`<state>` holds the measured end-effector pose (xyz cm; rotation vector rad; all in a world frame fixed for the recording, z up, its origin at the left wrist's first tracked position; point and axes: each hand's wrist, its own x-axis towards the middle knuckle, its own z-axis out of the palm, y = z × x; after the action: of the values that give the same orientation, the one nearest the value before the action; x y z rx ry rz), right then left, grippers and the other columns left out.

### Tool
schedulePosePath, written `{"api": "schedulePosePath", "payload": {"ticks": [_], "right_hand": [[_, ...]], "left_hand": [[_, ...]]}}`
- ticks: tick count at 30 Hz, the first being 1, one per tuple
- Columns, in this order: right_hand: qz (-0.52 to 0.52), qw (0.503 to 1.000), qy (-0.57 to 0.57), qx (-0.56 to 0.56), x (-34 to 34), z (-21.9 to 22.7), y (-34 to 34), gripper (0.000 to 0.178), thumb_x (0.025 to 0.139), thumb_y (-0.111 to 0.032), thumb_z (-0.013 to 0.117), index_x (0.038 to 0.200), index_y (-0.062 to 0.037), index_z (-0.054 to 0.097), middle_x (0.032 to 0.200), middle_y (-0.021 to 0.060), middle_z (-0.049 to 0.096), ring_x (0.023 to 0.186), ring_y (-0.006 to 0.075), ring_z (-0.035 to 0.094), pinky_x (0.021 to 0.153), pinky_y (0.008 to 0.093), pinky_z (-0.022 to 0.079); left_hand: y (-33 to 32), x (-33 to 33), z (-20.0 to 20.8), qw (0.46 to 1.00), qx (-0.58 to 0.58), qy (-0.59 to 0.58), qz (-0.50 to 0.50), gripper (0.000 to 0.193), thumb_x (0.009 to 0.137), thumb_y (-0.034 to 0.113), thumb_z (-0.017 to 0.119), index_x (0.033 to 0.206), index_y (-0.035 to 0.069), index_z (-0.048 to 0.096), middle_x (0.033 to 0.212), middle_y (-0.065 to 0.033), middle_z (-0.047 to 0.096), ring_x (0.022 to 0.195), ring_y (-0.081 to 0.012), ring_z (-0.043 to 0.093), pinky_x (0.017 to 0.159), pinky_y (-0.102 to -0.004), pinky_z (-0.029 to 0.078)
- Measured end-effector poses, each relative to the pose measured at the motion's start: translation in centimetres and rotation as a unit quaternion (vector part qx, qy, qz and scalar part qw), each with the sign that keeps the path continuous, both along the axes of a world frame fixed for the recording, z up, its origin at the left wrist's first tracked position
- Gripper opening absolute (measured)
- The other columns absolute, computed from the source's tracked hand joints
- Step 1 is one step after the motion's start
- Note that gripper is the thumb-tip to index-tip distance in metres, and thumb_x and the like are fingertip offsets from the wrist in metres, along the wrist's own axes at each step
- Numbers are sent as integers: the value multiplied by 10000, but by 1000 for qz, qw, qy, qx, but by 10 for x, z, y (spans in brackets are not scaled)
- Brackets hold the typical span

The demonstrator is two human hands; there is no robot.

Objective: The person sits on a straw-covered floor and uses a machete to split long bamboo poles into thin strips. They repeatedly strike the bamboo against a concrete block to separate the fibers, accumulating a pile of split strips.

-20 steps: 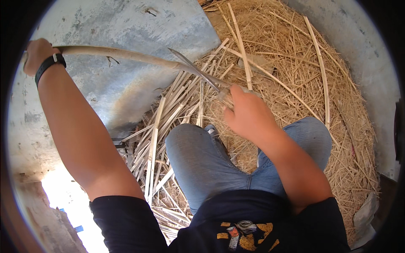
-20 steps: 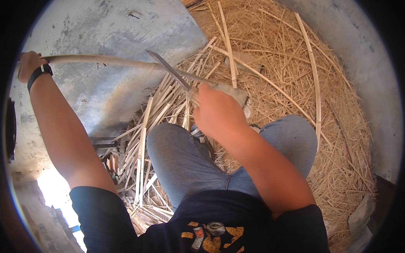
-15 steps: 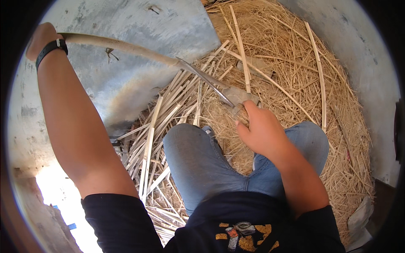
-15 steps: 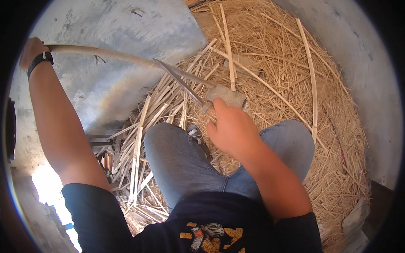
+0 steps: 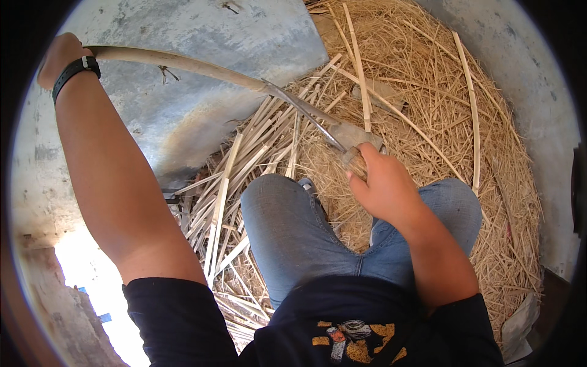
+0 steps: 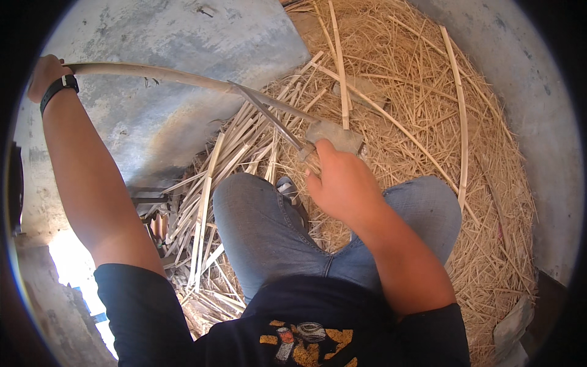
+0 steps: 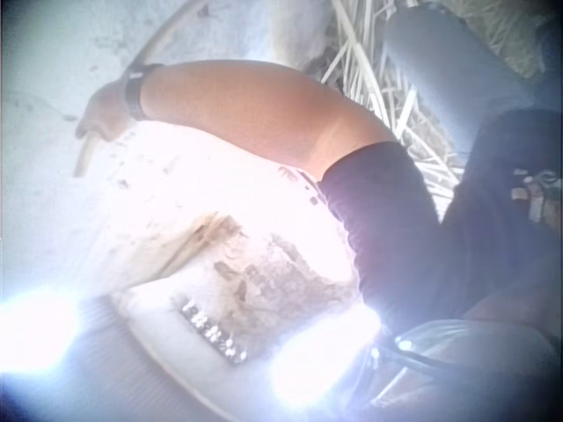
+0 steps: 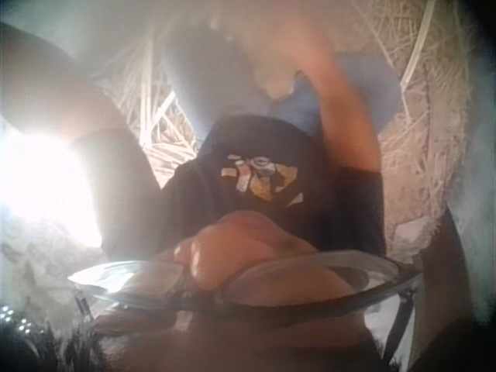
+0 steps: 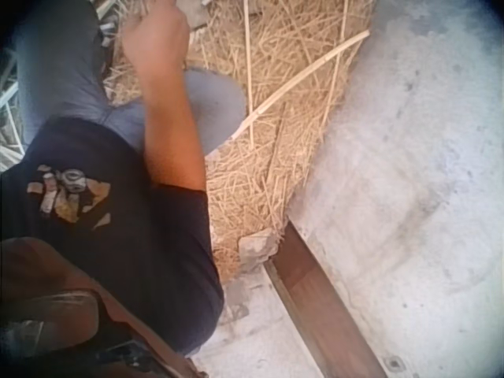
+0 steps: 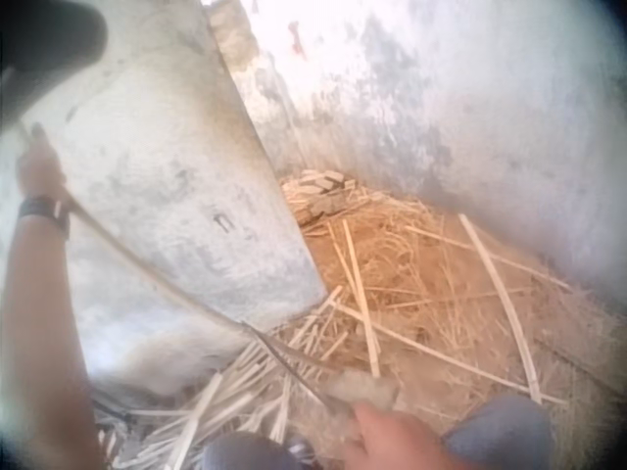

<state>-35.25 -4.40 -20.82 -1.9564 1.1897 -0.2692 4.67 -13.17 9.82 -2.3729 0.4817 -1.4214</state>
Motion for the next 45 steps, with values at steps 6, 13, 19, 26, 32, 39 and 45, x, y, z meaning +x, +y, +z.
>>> {"api": "schedulePosePath", "payload": {"ticks": [6, 13, 19, 26, 32, 39, 45], "right_hand": [[12, 1000, -4, -17, -11, 3, -2, 295, 866, -190, 620, 1051, 18, 520, 754, 237, 643, 750, 435, 644, 674, 517, 508], [31, 1000, -4, -2, -6, 6, -2, 276, 868, -193, 625, 1004, 20, 514, 759, 249, 645, 762, 437, 649, 679, 508, 516], [18, 1000, -17, -6, -9, 3, -1, 283, 864, -191, 629, 1022, 17, 519, 757, 245, 647, 749, 432, 650, 672, 510, 515], [16, 1000, 3, -14, -9, 2, -3, 285, 860, -189, 632, 1028, 16, 524, 754, 244, 648, 743, 431, 650, 661, 507, 515], [24, 1000, 1, -10, -10, 5, -2, 278, 862, -188, 627, 1013, 16, 513, 766, 253, 646, 757, 439, 649, 667, 512, 513], [17, 1000, 13, -11, -10, 2, -3, 261, 866, -191, 620, 978, 14, 501, 774, 261, 642, 765, 448, 645, 679, 523, 509], [20, 1000, 9, -18, -9, 1, -2, 257, 868, -193, 617, 970, 11, 499, 772, 258, 641, 760, 453, 641, 678, 530, 504]], "left_hand": [[9, 6, 2, 1000, 6, -29, 5, 344, 788, 253, 798, 1118, 308, 717, 1198, 76, 669, 1077, -136, 659, 822, -311, 562], [6, 97, 21, 999, -31, -32, -24, 360, 786, 237, 797, 1128, 229, 686, 1145, 69, 685, 1018, -114, 673, 794, -282, 551], [12, 50, 0, 998, -10, -62, -4, 403, 814, 228, 770, 1189, 174, 632, 1103, 63, 701, 989, -75, 676, 769, -247, 541], [15, 19, -10, 996, 6, -77, 48, 453, 840, 271, 747, 1245, 143, 590, 1120, 57, 695, 1017, -73, 671, 769, -245, 545], [14, 40, -8, 994, -88, -33, -49, 409, 832, 256, 753, 1199, 134, 620, 1099, 56, 698, 1014, -85, 677, 780, -264, 551], [14, 9, -14, 998, -29, -58, -2, 310, 828, 260, 756, 1117, 195, 666, 1114, 58, 688, 1015, -111, 682, 811, -282, 549], [13, 48, -4, 999, -22, -46, 16, 426, 896, 248, 669, 1297, 174, 547, 1224, 52, 633, 1069, -91, 635, 846, -263, 494]]}}
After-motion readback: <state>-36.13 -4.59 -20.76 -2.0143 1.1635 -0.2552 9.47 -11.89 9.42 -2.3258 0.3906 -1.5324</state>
